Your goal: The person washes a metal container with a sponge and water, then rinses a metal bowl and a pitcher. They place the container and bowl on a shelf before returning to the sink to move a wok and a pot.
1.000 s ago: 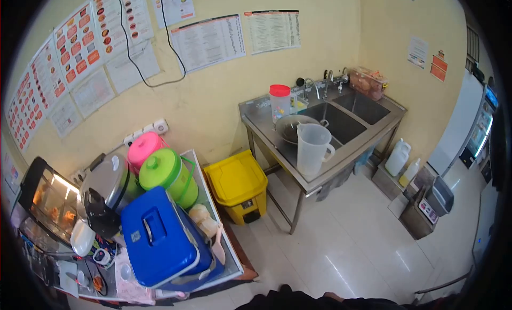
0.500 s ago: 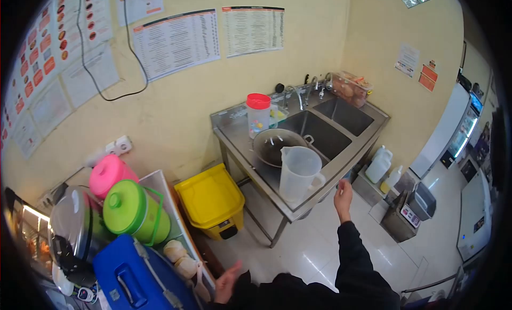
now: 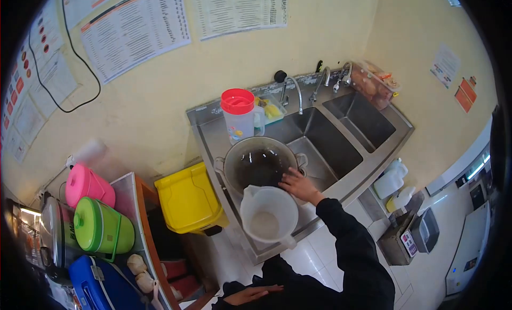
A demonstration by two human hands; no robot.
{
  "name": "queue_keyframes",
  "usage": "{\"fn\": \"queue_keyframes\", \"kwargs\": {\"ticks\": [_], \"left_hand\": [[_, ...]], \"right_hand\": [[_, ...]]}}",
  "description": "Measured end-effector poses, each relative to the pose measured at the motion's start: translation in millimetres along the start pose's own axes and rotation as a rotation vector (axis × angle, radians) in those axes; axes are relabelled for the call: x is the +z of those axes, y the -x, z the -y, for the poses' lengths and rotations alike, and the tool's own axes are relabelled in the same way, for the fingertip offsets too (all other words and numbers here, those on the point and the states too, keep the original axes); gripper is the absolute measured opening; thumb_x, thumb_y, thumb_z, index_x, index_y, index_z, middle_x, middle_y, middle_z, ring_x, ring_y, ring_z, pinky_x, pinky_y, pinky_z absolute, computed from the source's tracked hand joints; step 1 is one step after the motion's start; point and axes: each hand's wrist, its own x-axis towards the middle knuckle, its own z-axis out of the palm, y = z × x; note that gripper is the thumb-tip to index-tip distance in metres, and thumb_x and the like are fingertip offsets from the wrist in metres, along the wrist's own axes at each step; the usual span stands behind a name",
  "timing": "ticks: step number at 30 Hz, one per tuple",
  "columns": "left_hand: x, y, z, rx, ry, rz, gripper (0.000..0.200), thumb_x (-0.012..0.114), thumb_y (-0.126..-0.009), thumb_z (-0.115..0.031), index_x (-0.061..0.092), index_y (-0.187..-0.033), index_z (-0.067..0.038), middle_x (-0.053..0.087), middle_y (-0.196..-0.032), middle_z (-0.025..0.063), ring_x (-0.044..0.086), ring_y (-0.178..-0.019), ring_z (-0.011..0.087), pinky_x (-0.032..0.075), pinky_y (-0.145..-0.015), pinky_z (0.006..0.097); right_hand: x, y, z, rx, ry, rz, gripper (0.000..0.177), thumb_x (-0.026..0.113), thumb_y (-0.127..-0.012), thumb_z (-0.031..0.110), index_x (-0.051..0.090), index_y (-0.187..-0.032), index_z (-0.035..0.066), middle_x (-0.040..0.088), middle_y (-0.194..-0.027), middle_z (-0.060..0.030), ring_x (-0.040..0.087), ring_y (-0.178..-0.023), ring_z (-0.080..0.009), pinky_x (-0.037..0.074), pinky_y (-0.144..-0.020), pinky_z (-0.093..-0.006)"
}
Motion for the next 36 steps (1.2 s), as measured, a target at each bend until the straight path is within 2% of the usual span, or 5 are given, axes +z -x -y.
{"fn": "queue_keyframes", "kwargs": {"ticks": [11, 15, 19, 22, 36], "left_hand": [[-22.7, -73.6, -40.3, 0.073, -0.008, -0.158, 0.045, 0.029, -0.099, -0.031, 0.038, -0.135, -0.006, 0.035, -0.142, 0.0071, 0.019, -0.136, 0.0234, 0.011, -0.112, 0.0369], [-28.7, -87.2, -27.2, 0.091, -0.062, -0.183, 0.047, 0.030, -0.098, -0.034, 0.040, -0.134, -0.007, 0.037, -0.141, 0.0059, 0.020, -0.136, 0.0235, 0.013, -0.110, 0.0385], [-28.9, -96.8, -43.6, 0.034, -0.108, -0.189, 0.046, 0.028, -0.098, -0.035, 0.041, -0.134, -0.009, 0.036, -0.142, 0.0046, 0.017, -0.137, 0.0221, 0.009, -0.110, 0.0386], [-33.3, -104.4, -39.4, 0.057, -0.112, -0.157, 0.047, 0.027, -0.099, -0.035, 0.039, -0.135, -0.008, 0.034, -0.143, 0.0048, 0.015, -0.138, 0.0224, 0.008, -0.110, 0.0385], [-34.1, -117.3, -38.0, 0.072, -0.109, -0.135, 0.049, 0.026, -0.099, -0.037, 0.033, -0.138, -0.008, 0.028, -0.145, 0.0074, 0.012, -0.138, 0.0231, 0.007, -0.111, 0.0382]], "right_hand": [[-64.3, 46.7, -42.7, 0.307, -0.505, -0.052, 0.019, 0.063, -0.070, 0.004, 0.059, -0.089, 0.005, 0.060, -0.083, -0.0089, 0.057, -0.082, -0.0276, 0.045, -0.080, -0.0359], [-84.9, 73.8, -71.1, 0.792, -0.774, -0.097, 0.022, 0.067, -0.076, 0.006, 0.056, -0.094, -0.001, 0.062, -0.094, -0.0122, 0.059, -0.086, -0.0300, 0.045, -0.078, -0.0332], [-95.0, 77.6, -93.9, 0.882, -1.236, -0.506, 0.036, 0.062, -0.084, 0.007, 0.050, -0.116, -0.005, 0.060, -0.108, -0.0074, 0.053, -0.100, -0.0134, 0.040, -0.090, -0.0271], [-95.6, 88.3, -109.9, 1.026, -1.292, -0.568, 0.034, 0.060, -0.085, 0.006, 0.051, -0.117, -0.003, 0.059, -0.110, -0.0073, 0.054, -0.101, -0.0140, 0.039, -0.091, -0.0271], [-216.5, 70.2, -147.0, 0.896, -1.413, -0.846, 0.034, 0.055, -0.089, 0.008, 0.048, -0.121, -0.002, 0.055, -0.120, -0.0091, 0.050, -0.110, -0.0164, 0.035, -0.097, -0.0300]]}}
